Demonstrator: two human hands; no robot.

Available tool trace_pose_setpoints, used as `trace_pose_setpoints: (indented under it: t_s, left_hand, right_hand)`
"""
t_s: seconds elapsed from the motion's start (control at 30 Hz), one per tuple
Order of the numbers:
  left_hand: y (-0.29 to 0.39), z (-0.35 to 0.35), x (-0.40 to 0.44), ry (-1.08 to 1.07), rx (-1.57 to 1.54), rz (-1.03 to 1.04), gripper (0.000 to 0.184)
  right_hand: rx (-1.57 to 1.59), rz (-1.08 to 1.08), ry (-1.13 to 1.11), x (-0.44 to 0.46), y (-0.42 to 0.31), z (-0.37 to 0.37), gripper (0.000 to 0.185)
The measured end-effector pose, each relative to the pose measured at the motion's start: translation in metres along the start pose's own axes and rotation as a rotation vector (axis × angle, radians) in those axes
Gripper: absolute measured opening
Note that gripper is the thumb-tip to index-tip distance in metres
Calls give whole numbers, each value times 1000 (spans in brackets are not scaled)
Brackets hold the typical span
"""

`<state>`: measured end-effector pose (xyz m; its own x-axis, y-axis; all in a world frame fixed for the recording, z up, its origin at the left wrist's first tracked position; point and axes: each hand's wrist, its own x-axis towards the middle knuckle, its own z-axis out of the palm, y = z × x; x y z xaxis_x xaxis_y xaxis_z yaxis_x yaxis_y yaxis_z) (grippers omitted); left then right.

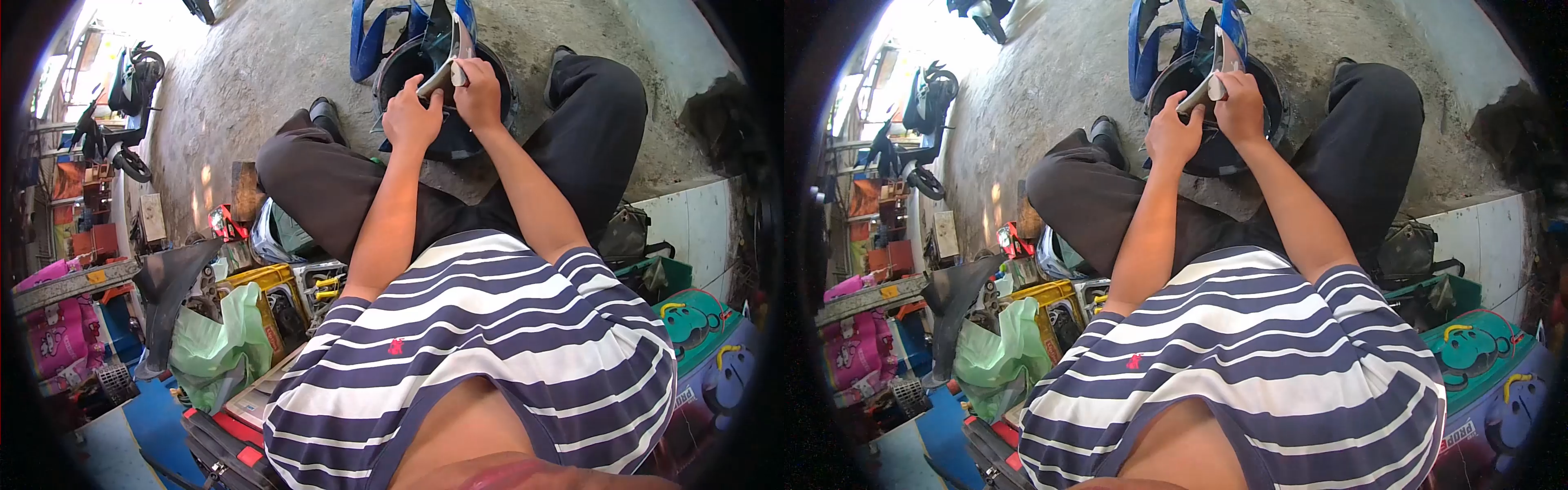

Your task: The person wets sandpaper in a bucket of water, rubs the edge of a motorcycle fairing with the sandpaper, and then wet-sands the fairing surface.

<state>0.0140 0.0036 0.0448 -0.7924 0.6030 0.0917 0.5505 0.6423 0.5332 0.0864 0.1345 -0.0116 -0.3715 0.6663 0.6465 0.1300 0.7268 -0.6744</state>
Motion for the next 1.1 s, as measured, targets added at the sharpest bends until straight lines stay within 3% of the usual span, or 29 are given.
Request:
trace_pose_setpoints:
  t_s: [0.73, 0.9, 1.1]
  left_hand:
    - [0, -3, 0, -1, 12, -15, 55]
    - [-5, 2, -1, -5, 12, 12, 55]
    - [-19, 8, -5, 160, -38, 191, 60]
  right_hand:
    - [0, 28, 39, 9, 3, 4, 32]
    - [119, 189, -2, 6, -14, -10, 14]
    - [470, 415, 56, 39, -45, -60, 18]
